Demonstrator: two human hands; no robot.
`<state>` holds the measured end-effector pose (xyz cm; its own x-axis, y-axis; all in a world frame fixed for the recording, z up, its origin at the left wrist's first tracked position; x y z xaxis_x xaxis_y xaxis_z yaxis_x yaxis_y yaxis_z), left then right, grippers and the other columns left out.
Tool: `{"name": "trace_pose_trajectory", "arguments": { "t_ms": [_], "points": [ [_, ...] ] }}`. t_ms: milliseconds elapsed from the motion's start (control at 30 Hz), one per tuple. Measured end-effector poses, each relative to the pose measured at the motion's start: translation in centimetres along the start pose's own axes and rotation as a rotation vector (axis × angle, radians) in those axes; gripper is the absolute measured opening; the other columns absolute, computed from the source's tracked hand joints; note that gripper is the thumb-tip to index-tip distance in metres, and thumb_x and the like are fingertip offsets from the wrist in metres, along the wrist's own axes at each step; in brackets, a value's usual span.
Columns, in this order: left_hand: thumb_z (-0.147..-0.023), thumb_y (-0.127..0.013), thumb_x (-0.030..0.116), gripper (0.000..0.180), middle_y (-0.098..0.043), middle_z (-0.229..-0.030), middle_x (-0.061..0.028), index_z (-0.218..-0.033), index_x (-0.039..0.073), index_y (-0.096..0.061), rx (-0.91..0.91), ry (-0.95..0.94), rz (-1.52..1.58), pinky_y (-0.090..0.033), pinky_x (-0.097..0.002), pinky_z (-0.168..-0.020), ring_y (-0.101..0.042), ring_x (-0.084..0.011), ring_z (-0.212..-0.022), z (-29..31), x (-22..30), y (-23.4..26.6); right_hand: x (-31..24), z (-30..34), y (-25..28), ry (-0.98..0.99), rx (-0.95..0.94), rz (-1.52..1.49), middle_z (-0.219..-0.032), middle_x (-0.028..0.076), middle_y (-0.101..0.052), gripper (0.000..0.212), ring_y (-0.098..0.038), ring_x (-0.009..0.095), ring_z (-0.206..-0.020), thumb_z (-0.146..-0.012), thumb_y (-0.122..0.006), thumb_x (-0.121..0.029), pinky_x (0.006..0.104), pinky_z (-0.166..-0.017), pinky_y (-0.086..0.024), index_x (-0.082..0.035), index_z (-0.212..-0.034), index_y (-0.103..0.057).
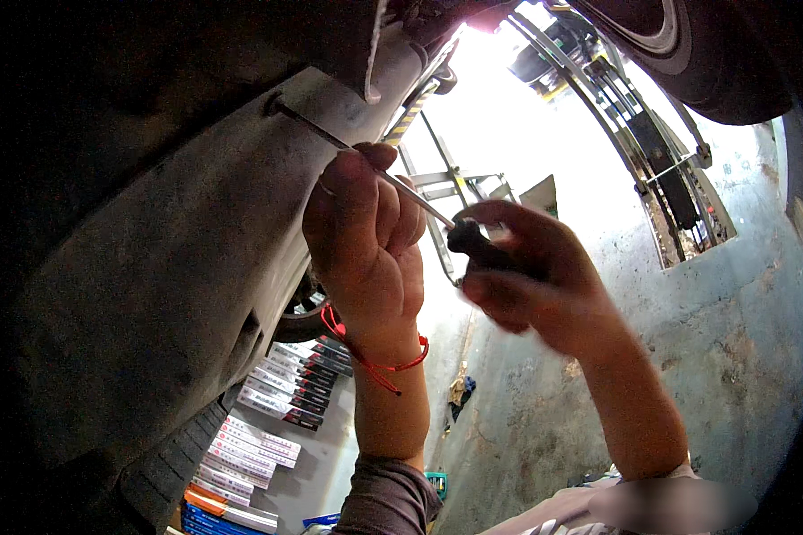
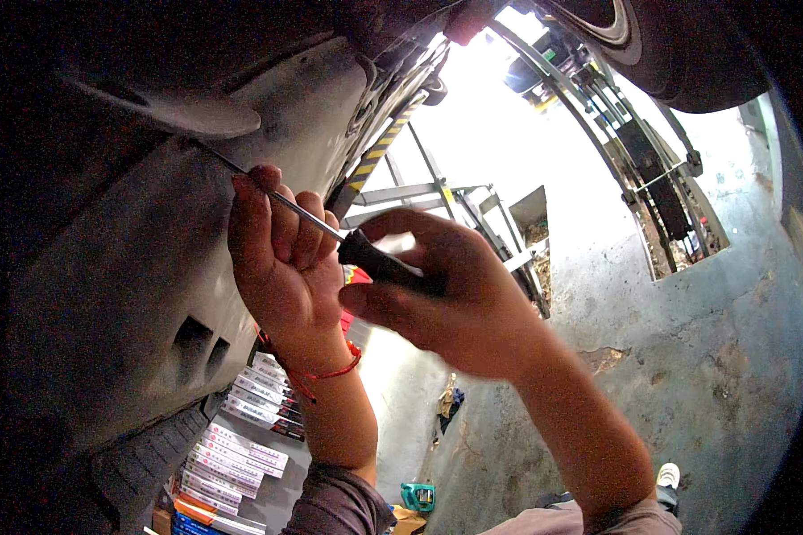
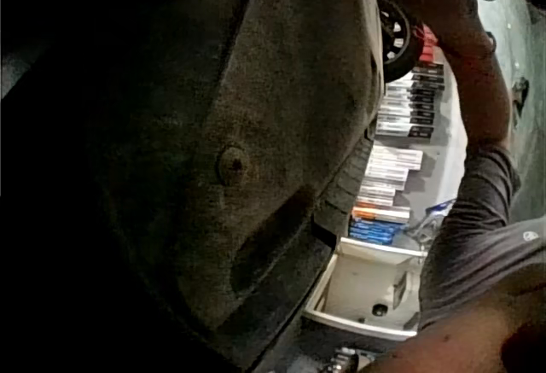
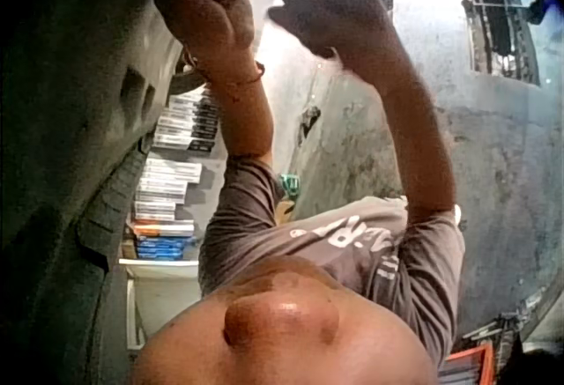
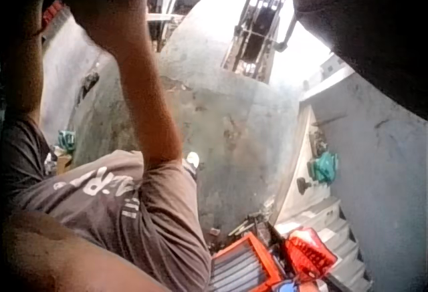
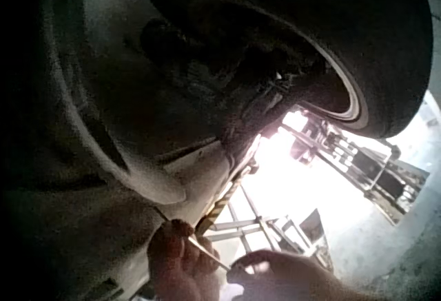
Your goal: The person uses a screwdriver to remove fasteners from the plastic undercarriage panel of a vehicle raised on a lift. They systematically unscrew multiple bolts along the panel's edge and remove them by hand, working in a cluttered garage environment.
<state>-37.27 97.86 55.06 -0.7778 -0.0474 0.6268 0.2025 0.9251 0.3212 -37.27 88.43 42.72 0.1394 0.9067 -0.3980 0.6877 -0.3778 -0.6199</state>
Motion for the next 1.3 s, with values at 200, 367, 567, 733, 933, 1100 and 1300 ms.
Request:
{"name": "trace_pose_trajectory", "arguments": {
  "t_ms": [200, 367, 567, 733, 933, 1100, 1300],
  "points": [
    [-0.101, -0.053, 0.028, 0.027, -0.026, -0.057, 0.0077, -0.104, 0.002, -0.058, 0.017, -0.018, 0.042, -0.015, -0.0229, -0.045, -0.019, -0.0037, -0.049, -0.3, -0.1, -0.5, -0.2, 0.7, -0.6, 0.611, 0.308, 0.681, -0.066, 0.002, -0.056, 0.026, -0.05, 0.009, -0.048, -0.095, -0.055, -0.021, 0.0209, -0.042, -0.04, 0.001, -0.109, -0.059],
    [-0.099, -0.056, 0.024, 0.027, -0.027, -0.052, 0.0075, -0.101, -0.002, -0.057, 0.113, -0.005, 0.133, -0.014, -0.0228, -0.045, -0.018, -0.0032, -0.046, -0.1, 0.0, -0.1, 1.9, -1.4, -0.1, -0.571, -0.512, -0.983, -0.055, -0.003, -0.04, 0.049, -0.034, 0.005, -0.04, -0.101, -0.043, -0.044, 0.0192, -0.036, -0.024, 0.003, -0.113, -0.054],
    [-0.098, -0.059, 0.024, 0.026, -0.031, -0.053, 0.0078, -0.101, -0.001, -0.06, 0.164, -0.063, 0.134, -0.014, -0.0226, -0.045, -0.021, -0.0023, -0.046, -0.4, -0.7, -0.4, -0.5, -0.2, 0.1, 0.525, 0.185, 0.505, -0.091, 0.007, -0.059, 0.055, -0.058, 0.013, -0.069, -0.074, -0.079, -0.005, 0.0248, -0.054, -0.048, -0.003, -0.122, -0.053],
    [-0.099, -0.057, 0.03, 0.025, -0.027, -0.058, 0.0078, -0.1, 0.005, -0.058, 0.093, -0.056, 0.078, -0.016, -0.0231, -0.047, -0.019, -0.0046, -0.05, -0.4, -0.6, -0.3, -1.4, 1.5, 0.2, 0.919, 0.53, 0.95, -0.079, 0.011, -0.065, 0.026, -0.062, 0.016, -0.059, -0.084, -0.069, -0.005, 0.0278, -0.055, -0.051, -0.003, -0.109, -0.065],
    [-0.098, -0.057, 0.03, 0.025, -0.026, -0.058, 0.0076, -0.1, 0.005, -0.058, 0.146, -0.046, 0.084, -0.017, -0.0232, -0.047, -0.019, -0.0045, -0.05, -0.7, -0.4, -0.9, -0.2, -0.1, 1.5, -0.091, 0.145, -0.311, -0.07, 0.011, -0.065, 0.046, -0.062, 0.013, -0.054, -0.101, -0.045, -0.039, 0.023, -0.043, -0.044, 0.001, -0.118, -0.057],
    [-0.098, -0.058, 0.031, 0.025, -0.024, -0.057, 0.0075, -0.101, 0.007, -0.056, 0.147, -0.06, 0.086, -0.017, -0.023, -0.046, -0.019, -0.0042, -0.05, -0.7, -0.6, -1.1, 0.8, 2.0, 1.4, 0.618, 0.33, 0.387, -0.088, 0.008, -0.067, 0.039, -0.064, 0.014, -0.066, -0.08, -0.073, -0.009, 0.0237, -0.053, -0.049, 0.0, -0.114, -0.056],
    [-0.098, -0.058, 0.033, 0.025, -0.024, -0.057, 0.0075, -0.101, 0.008, -0.056, 0.138, -0.049, 0.079, -0.017, -0.0232, -0.046, -0.019, -0.0043, -0.05, -0.9, -0.5, -1.5, 1.8, 2.7, 1.2, 0.079, 0.315, -0.003, -0.057, 0.002, -0.057, 0.042, -0.051, 0.009, -0.044, -0.099, -0.052, -0.04, 0.0225, -0.041, -0.038, 0.0, -0.092, -0.066]
  ]
}}
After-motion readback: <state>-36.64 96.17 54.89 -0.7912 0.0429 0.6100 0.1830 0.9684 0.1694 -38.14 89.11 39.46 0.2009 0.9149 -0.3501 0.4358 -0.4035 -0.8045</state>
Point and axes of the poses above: each hand's wrist, its own z-axis away from the middle knuckle, its own y-axis out of the back of the hand, x = y × z, the point moved 3 cm from there along -z, towards the middle knuckle
